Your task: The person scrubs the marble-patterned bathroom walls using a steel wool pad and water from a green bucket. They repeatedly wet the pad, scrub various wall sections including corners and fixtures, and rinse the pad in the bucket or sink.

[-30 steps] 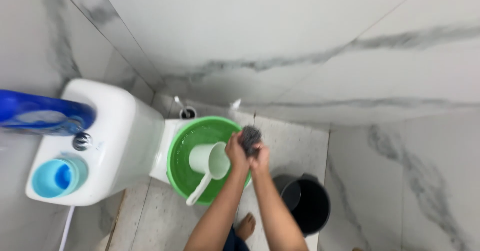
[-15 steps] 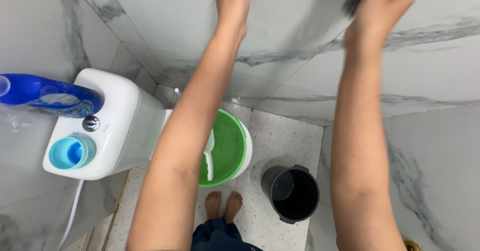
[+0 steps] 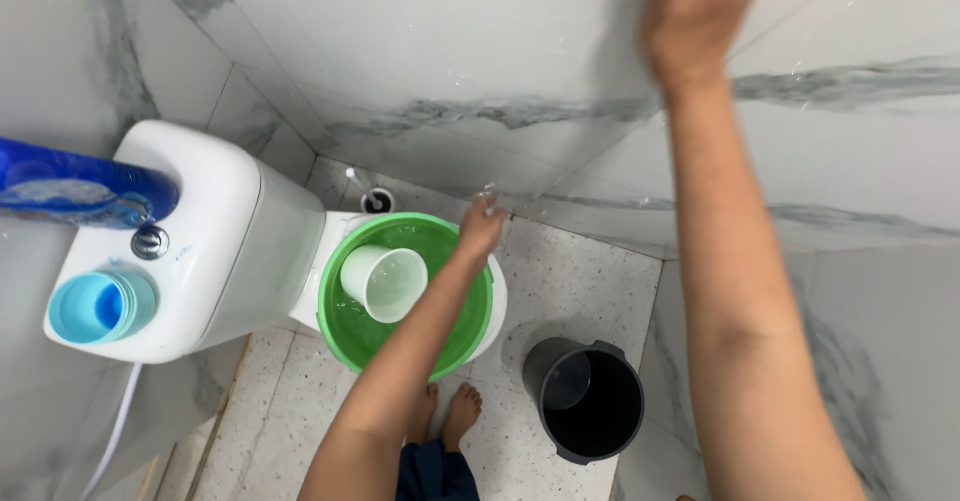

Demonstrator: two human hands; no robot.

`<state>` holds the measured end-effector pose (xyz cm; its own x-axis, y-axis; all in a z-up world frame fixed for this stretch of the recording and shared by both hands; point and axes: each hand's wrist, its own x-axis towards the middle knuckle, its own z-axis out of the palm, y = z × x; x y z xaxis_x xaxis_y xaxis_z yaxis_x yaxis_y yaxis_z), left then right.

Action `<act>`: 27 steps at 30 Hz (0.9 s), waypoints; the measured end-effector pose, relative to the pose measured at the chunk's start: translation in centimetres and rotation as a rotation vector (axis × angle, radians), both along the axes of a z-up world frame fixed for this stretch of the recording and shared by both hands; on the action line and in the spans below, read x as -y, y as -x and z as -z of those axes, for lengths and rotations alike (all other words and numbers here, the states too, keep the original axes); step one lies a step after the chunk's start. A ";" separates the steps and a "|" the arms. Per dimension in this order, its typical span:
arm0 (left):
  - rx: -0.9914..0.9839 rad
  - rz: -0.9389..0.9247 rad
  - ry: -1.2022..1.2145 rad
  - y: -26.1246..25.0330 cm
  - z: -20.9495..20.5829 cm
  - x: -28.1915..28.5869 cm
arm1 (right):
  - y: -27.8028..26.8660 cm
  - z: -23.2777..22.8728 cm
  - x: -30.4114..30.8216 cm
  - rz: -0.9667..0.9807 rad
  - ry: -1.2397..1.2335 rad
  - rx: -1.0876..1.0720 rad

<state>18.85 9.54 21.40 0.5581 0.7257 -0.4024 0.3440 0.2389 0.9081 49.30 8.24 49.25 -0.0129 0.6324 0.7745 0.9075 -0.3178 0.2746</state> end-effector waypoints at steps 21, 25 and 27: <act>-0.123 -0.172 0.330 12.9 13.4 8.6 | 11.6 19.0 -8.4 -0.253 0.685 0.429; 0.062 -0.241 0.692 13.2 15.8 9.8 | 15.3 30.9 0.3 -0.124 0.698 -0.371; 0.089 -0.270 0.748 13.4 17.8 10.1 | 19.9 34.3 4.5 -0.174 0.302 -0.858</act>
<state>5.47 -0.56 3.58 0.4544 0.3956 -0.7981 0.1208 0.8604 0.4952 29.38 3.72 14.91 0.3752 0.8517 0.3658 0.8667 -0.1824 -0.4643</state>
